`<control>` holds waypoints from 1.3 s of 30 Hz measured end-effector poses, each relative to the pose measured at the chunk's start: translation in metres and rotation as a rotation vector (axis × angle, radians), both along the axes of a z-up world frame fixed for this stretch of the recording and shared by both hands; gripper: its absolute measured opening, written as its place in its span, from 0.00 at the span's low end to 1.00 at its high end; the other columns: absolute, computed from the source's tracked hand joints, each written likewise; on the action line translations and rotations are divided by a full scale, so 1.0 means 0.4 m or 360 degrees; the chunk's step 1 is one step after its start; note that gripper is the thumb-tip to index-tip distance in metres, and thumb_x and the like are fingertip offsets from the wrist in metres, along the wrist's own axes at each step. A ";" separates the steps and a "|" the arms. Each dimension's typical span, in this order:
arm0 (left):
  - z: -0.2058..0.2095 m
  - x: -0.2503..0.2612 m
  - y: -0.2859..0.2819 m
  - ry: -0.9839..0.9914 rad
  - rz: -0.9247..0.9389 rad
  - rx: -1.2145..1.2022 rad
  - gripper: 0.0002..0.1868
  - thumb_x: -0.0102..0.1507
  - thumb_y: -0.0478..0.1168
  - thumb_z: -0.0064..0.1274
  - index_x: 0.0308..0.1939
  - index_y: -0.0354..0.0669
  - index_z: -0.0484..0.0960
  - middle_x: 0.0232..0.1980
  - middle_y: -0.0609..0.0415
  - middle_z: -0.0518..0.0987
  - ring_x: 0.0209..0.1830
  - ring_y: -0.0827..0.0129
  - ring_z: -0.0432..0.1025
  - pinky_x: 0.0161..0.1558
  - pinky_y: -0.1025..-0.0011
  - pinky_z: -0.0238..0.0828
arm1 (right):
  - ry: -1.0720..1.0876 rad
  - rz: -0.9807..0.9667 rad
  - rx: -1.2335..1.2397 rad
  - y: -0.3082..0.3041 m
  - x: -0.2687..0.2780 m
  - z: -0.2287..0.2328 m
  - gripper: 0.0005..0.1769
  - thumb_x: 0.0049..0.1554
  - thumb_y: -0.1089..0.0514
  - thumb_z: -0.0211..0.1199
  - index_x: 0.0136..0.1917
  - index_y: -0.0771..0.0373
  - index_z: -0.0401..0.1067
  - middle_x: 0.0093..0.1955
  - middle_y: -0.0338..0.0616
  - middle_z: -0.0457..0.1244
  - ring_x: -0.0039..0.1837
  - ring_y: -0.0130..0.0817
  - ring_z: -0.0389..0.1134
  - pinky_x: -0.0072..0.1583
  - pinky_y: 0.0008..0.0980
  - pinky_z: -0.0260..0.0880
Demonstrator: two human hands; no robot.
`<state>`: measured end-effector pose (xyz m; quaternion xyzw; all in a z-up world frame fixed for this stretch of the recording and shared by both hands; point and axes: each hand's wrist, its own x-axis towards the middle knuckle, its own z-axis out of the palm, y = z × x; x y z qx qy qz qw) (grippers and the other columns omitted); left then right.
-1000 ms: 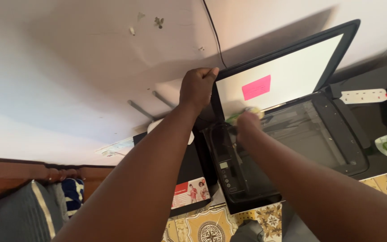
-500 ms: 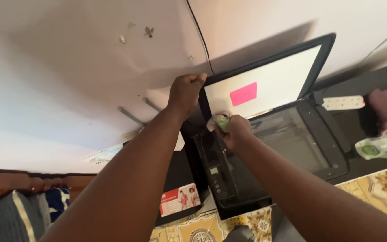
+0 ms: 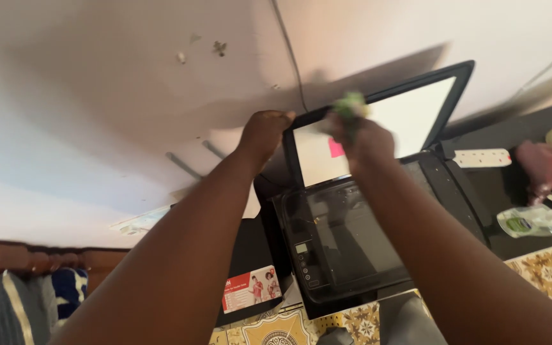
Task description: The person is cleaning the top surface and the scanner glass of a printer using a cloth and spray.
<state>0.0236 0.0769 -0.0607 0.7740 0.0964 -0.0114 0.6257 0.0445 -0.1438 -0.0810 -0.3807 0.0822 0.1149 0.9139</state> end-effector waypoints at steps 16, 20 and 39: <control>0.049 -0.026 -0.016 -0.0108 -0.0130 0.0088 0.21 0.66 0.52 0.53 0.43 0.36 0.88 0.31 0.57 0.81 0.28 0.74 0.70 0.36 0.70 0.70 | 0.0232 -0.0311 -0.0703 0.188 -0.197 0.075 0.21 0.64 0.50 0.48 0.68 0.57 0.56 0.49 0.48 0.64 0.42 0.32 0.68 0.41 0.32 0.73; 0.056 -0.033 -0.026 -0.0013 -0.0066 0.0080 0.22 0.67 0.53 0.53 0.43 0.37 0.88 0.31 0.58 0.80 0.30 0.74 0.70 0.37 0.69 0.70 | -0.0080 -0.0093 -0.0830 0.155 -0.279 0.042 0.19 0.64 0.49 0.47 0.65 0.58 0.62 0.47 0.46 0.65 0.40 0.29 0.69 0.39 0.30 0.72; 0.032 -0.027 -0.023 -0.0078 -0.0084 0.0110 0.24 0.66 0.55 0.54 0.48 0.36 0.88 0.34 0.59 0.81 0.35 0.74 0.70 0.42 0.71 0.70 | 0.0090 -0.0186 -0.0193 -0.030 -0.143 -0.137 0.17 0.63 0.56 0.47 0.59 0.69 0.67 0.55 0.54 0.65 0.56 0.44 0.71 0.56 0.39 0.78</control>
